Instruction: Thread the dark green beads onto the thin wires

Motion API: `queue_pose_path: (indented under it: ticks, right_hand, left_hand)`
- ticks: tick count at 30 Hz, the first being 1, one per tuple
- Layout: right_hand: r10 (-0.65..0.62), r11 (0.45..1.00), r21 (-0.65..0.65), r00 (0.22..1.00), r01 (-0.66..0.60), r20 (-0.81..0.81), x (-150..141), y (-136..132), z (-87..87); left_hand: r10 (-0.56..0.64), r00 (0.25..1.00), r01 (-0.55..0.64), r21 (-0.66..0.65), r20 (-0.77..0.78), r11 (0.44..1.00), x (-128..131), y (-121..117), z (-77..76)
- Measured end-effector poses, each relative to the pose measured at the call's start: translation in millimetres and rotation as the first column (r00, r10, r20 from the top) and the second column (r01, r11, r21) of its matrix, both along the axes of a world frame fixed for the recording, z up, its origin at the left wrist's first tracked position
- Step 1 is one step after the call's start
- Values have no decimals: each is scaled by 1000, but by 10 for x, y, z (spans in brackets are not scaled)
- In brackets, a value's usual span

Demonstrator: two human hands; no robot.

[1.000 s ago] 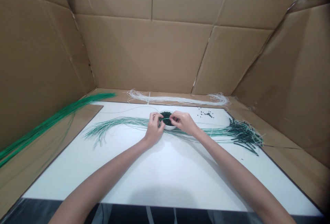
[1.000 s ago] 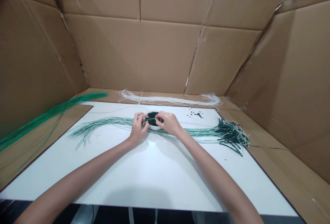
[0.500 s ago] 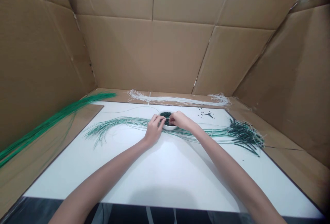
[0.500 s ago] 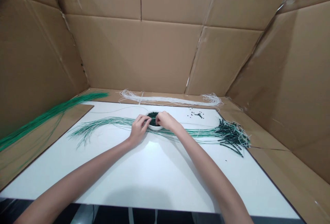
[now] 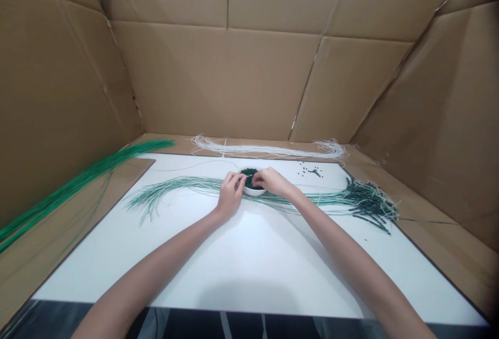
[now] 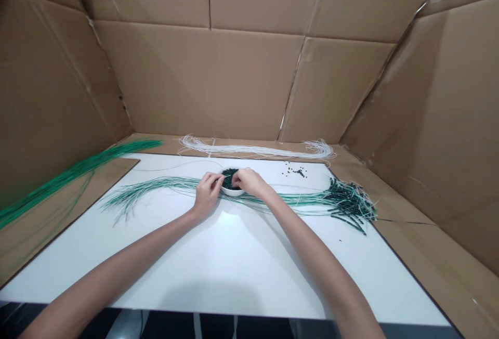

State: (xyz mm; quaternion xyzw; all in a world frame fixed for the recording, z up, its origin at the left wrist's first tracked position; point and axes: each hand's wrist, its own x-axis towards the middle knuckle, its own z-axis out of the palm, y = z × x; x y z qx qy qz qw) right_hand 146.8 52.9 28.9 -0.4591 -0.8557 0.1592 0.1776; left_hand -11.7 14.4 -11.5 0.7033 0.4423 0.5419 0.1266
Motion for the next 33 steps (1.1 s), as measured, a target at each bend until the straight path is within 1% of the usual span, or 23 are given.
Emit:
queue_pose_path:
  ticks: [2, 4, 7, 10, 13, 21, 26, 33]
  right_hand:
    - [-14, 1000, 25, 995, 17, -95, 20, -16, 3]
    - [-14, 1000, -11, 971, 12, -240, 33, -38, 9]
    - [-32, 987, -150, 872, -48, -488, 41, -65, -3]
    - [-72, 968, -232, 776, -97, -627, 52, -80, -22]
    - [-93, 960, -258, 750, -106, -655, 72, -87, -21]
    - [-97, 958, -267, 750, -110, -655, 113, -102, -14]
    - [-110, 960, -266, 750, -91, -653, 107, -118, -1]
    - [-122, 955, -280, 734, -96, -669, 105, -128, 6]
  left_hand:
    - [-1, 1000, 1, -9, 11, 1000, 1, 1, 2]
    - [-5, 1000, 5, -19, 18, 1000, 5, 4, 5]
    - [-14, 1000, 15, -23, 20, 1000, 12, 4, 11]
    - [-12, 1000, 12, -7, 17, 1000, 17, -3, 20]
    - [-12, 1000, 12, -1, 8, 1000, 19, -13, 26]
    - [-39, 999, 39, 29, -3, 999, 27, -28, 23]
    - [-41, 999, 41, 32, -5, 999, 28, -35, 34]
    - [-44, 999, 44, 35, -12, 998, 34, -39, 33]
